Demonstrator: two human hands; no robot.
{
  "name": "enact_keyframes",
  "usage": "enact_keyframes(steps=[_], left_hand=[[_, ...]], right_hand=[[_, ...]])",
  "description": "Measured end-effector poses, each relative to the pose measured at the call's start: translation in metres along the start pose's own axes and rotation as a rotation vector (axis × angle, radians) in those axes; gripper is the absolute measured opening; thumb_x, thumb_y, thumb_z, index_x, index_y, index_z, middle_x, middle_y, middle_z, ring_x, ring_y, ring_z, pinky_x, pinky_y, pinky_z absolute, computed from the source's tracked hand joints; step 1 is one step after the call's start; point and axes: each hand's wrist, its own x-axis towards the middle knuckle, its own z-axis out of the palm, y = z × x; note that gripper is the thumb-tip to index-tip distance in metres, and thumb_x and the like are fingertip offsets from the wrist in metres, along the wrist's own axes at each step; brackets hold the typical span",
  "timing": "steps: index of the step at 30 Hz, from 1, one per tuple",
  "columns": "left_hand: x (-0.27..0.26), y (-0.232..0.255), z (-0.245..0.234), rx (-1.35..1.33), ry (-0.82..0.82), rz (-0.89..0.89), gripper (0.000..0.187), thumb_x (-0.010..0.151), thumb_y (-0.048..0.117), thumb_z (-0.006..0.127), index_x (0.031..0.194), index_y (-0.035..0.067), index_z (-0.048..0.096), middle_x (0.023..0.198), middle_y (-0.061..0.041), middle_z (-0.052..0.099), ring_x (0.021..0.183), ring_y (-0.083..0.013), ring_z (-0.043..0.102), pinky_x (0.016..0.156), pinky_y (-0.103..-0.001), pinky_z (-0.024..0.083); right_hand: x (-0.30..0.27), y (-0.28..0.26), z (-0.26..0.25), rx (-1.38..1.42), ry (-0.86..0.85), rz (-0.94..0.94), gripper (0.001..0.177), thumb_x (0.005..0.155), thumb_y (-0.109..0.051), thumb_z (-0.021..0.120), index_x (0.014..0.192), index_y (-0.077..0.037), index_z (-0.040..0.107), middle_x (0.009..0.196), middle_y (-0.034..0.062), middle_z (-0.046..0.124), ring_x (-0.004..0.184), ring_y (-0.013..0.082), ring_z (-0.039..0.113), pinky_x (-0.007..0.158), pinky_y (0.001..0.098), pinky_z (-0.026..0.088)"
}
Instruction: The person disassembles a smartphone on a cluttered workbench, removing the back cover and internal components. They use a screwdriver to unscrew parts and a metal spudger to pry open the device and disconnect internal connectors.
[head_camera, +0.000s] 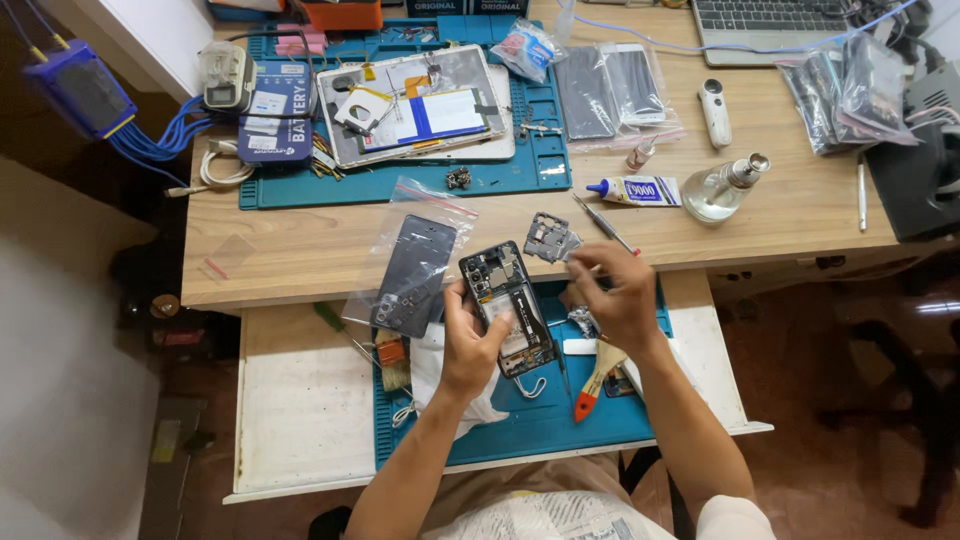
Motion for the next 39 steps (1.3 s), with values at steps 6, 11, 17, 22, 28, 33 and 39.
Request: enact_keyframes(steps=[6,11,17,22,28,33,39], left_hand=[[0.002,-0.005,0.003,0.007,-0.022,0.053,0.053,0.083,-0.006,0.049,0.128,0.005,0.023,0.112,-0.013,0.051,0.099,-0.0164,0.052,0.085,-0.031,0.048],[0.005,-0.002,-0.001,0.134,0.002,0.1,0.074,0.08,-0.009,0.051,0.14,0.004,0.009,0.115,-0.016,0.046,0.1,-0.0204,0.051,0.085,-0.034,0.05],[0.012,0.008,-0.011,0.115,-0.026,0.089,0.087,0.073,-0.007,0.066,0.142,0.007,0.014,0.121,-0.017,0.045,0.102,-0.0213,0.055,0.079,-0.03,0.053],[0.016,0.013,-0.014,0.125,-0.147,-0.041,0.088,0.066,-0.01,0.071,0.14,0.008,0.027,0.123,-0.018,0.05,0.101,-0.0188,0.055,0.079,-0.03,0.054],[0.015,0.016,-0.008,0.218,-0.137,-0.037,0.085,0.067,-0.006,0.073,0.139,0.007,0.029,0.122,-0.019,0.048,0.105,-0.0235,0.054,0.081,-0.035,0.054],[0.014,0.016,-0.005,0.332,-0.147,-0.035,0.083,0.068,-0.005,0.073,0.138,0.009,0.031,0.12,-0.024,0.05,0.105,-0.0331,0.056,0.081,-0.039,0.055],[0.013,0.017,-0.002,0.369,-0.141,-0.033,0.081,0.068,-0.003,0.074,0.137,0.009,0.033,0.12,-0.025,0.05,0.106,-0.0339,0.055,0.082,-0.041,0.054]], right_hand=[[-0.007,-0.021,0.024,0.284,-0.388,0.319,0.033,0.083,-0.015,0.06,0.115,-0.01,0.059,0.088,0.0164,0.067,0.078,0.0316,0.067,0.064,0.0388,0.054],[-0.01,-0.017,0.028,0.314,-0.329,0.355,0.031,0.084,-0.009,0.057,0.115,-0.012,0.062,0.087,0.0138,0.068,0.079,0.0247,0.067,0.067,0.0365,0.054],[-0.015,-0.007,0.021,0.431,-0.353,0.346,0.033,0.084,-0.006,0.055,0.115,-0.012,0.064,0.083,0.0115,0.067,0.071,0.0183,0.064,0.063,0.0339,0.053],[-0.017,-0.011,0.019,0.462,-0.403,0.337,0.036,0.083,-0.003,0.054,0.117,-0.013,0.062,0.081,0.0117,0.064,0.07,0.0176,0.061,0.065,0.0344,0.052],[-0.015,-0.006,0.015,0.514,-0.43,0.338,0.039,0.083,0.001,0.047,0.116,-0.012,0.064,0.097,0.0146,0.066,0.088,0.0237,0.061,0.078,0.0411,0.048],[-0.015,0.0,0.015,0.534,-0.429,0.301,0.036,0.083,0.003,0.047,0.112,-0.008,0.065,0.107,0.0147,0.065,0.103,0.0288,0.059,0.088,0.043,0.045],[-0.015,-0.001,0.013,0.593,-0.429,0.357,0.032,0.084,0.001,0.047,0.11,-0.005,0.065,0.106,0.0151,0.065,0.103,0.0272,0.059,0.088,0.0404,0.045]])
